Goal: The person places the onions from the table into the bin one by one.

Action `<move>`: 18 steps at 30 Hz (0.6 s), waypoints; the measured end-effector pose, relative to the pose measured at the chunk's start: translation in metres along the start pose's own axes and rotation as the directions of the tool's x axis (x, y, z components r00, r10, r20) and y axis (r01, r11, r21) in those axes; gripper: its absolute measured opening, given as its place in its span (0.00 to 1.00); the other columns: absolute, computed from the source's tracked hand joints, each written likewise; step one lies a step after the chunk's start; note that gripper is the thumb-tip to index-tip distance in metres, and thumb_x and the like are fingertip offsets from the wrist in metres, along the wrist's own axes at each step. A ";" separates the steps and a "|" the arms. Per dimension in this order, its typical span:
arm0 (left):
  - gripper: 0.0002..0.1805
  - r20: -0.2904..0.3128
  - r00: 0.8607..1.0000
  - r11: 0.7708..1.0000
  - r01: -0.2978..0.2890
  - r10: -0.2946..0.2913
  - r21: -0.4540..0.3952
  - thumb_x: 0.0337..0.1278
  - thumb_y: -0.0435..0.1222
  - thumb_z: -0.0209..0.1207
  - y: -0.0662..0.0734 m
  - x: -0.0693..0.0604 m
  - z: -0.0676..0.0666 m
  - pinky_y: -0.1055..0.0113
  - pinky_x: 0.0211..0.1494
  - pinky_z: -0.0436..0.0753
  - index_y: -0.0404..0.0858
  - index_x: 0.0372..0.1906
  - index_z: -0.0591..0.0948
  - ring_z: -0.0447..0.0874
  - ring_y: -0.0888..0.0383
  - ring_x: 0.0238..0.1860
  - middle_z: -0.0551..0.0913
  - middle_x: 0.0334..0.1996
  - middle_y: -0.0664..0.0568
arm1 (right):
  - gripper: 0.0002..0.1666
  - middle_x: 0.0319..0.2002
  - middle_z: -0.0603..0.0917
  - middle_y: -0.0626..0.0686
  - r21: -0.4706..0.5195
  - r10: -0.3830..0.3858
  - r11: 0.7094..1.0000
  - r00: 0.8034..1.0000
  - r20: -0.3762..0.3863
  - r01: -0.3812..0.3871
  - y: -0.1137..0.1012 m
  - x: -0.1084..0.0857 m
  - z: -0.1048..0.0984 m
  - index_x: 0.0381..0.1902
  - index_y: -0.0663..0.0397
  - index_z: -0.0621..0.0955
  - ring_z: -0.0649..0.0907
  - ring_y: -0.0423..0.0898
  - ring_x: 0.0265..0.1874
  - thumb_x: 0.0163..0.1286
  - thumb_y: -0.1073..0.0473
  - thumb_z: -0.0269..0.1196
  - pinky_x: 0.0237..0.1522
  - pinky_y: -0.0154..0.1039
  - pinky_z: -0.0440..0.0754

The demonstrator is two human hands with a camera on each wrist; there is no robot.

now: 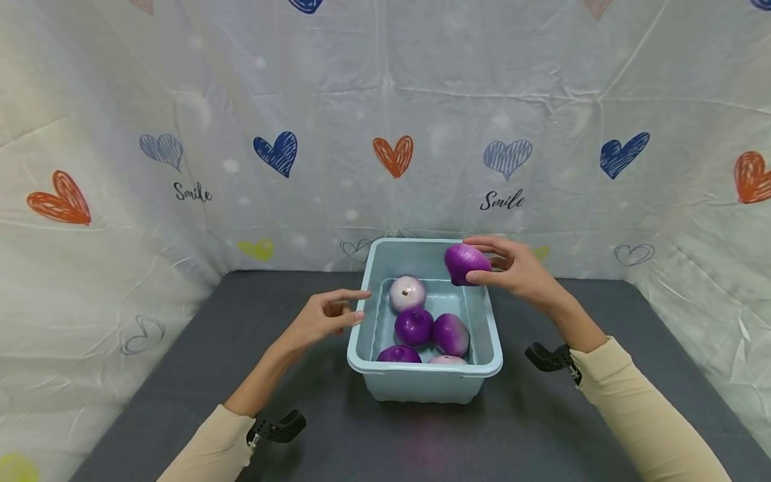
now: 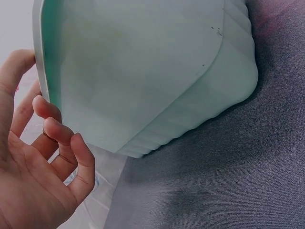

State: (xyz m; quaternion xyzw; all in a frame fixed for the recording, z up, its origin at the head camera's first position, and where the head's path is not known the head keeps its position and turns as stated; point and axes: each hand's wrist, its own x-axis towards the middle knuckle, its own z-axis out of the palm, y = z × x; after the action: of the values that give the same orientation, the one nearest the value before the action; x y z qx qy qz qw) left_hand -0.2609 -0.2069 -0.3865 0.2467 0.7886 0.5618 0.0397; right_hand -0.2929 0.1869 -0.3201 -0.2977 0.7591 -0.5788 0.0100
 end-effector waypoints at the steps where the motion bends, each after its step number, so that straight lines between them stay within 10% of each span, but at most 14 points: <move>1: 0.22 0.002 1.000 1.000 0.000 0.000 0.001 0.70 0.38 0.64 0.000 0.000 0.000 0.57 0.33 0.73 0.44 0.66 0.81 0.69 0.46 0.24 0.74 0.26 0.30 | 0.35 0.65 0.76 0.58 0.002 0.004 1.000 1.000 -0.004 -0.004 0.001 0.000 0.000 0.70 0.56 0.75 0.80 0.58 0.57 0.66 0.64 0.72 0.52 0.44 0.80; 18: 0.23 -0.015 0.999 0.999 -0.051 0.051 -0.003 0.71 0.34 0.62 -0.004 -0.001 0.001 0.63 0.31 0.72 0.34 0.67 0.78 0.69 0.46 0.24 0.77 0.24 0.47 | 0.25 0.60 0.78 0.63 0.008 0.040 0.999 0.991 -0.127 -0.039 0.024 -0.033 -0.025 0.66 0.65 0.75 0.80 0.61 0.57 0.76 0.60 0.63 0.53 0.43 0.81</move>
State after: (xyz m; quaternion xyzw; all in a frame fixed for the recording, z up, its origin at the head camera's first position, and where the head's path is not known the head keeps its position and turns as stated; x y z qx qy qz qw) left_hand -0.2610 -0.2068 -0.3905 0.2625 0.7814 0.5657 0.0199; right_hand -0.2854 0.2276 -0.3435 -0.2450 0.7624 -0.5984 -0.0261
